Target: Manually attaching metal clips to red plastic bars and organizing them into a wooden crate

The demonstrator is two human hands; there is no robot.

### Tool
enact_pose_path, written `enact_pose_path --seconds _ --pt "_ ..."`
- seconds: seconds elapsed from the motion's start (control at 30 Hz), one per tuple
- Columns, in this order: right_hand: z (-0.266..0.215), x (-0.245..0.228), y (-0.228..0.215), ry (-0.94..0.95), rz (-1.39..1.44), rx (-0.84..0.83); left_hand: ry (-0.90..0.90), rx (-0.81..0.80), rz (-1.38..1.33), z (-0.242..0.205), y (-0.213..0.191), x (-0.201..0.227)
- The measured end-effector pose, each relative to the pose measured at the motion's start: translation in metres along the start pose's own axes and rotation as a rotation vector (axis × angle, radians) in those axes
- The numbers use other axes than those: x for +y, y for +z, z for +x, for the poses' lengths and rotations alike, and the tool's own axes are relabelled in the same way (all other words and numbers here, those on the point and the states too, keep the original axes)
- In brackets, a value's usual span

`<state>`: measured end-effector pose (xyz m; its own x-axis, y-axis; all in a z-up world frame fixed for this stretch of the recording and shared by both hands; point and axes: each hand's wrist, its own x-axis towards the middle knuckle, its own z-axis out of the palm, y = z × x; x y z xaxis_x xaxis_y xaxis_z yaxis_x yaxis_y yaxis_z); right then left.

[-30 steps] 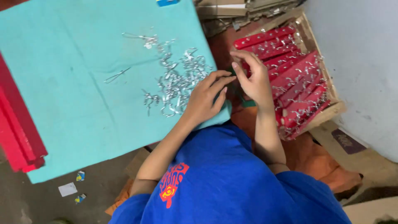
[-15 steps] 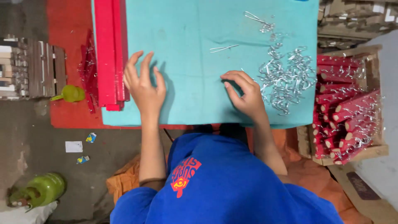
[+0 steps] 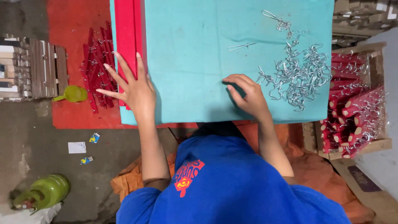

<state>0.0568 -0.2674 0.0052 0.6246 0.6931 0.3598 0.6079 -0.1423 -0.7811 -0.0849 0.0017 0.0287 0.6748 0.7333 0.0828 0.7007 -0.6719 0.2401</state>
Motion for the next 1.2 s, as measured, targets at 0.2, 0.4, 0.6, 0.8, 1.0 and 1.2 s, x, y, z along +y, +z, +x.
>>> enact_pose_path --seconds 0.2,0.4,0.6,0.8,1.0,1.2 --pt "0.006 0.002 0.002 0.008 0.02 -0.017 0.046 -0.001 0.03 0.004 0.009 -0.001" --pt "0.022 0.01 0.006 -0.023 0.037 -0.078 0.185 0.099 0.079 0.003 0.047 0.002" --pt "0.039 0.015 -0.005 -0.053 0.052 -0.118 0.195 0.109 0.133 0.008 0.039 0.009" --pt "0.051 0.03 -0.011 -0.051 0.063 -0.161 0.259 0.069 0.185 0.008 0.05 0.01" --pt "0.06 0.039 -0.019 -0.045 0.07 -0.2 0.354 0.307 0.094 0.006 0.055 0.032" --pt "0.067 0.047 -0.025 -0.03 0.071 -0.184 0.245 0.14 -0.266 -0.025 0.066 0.084"
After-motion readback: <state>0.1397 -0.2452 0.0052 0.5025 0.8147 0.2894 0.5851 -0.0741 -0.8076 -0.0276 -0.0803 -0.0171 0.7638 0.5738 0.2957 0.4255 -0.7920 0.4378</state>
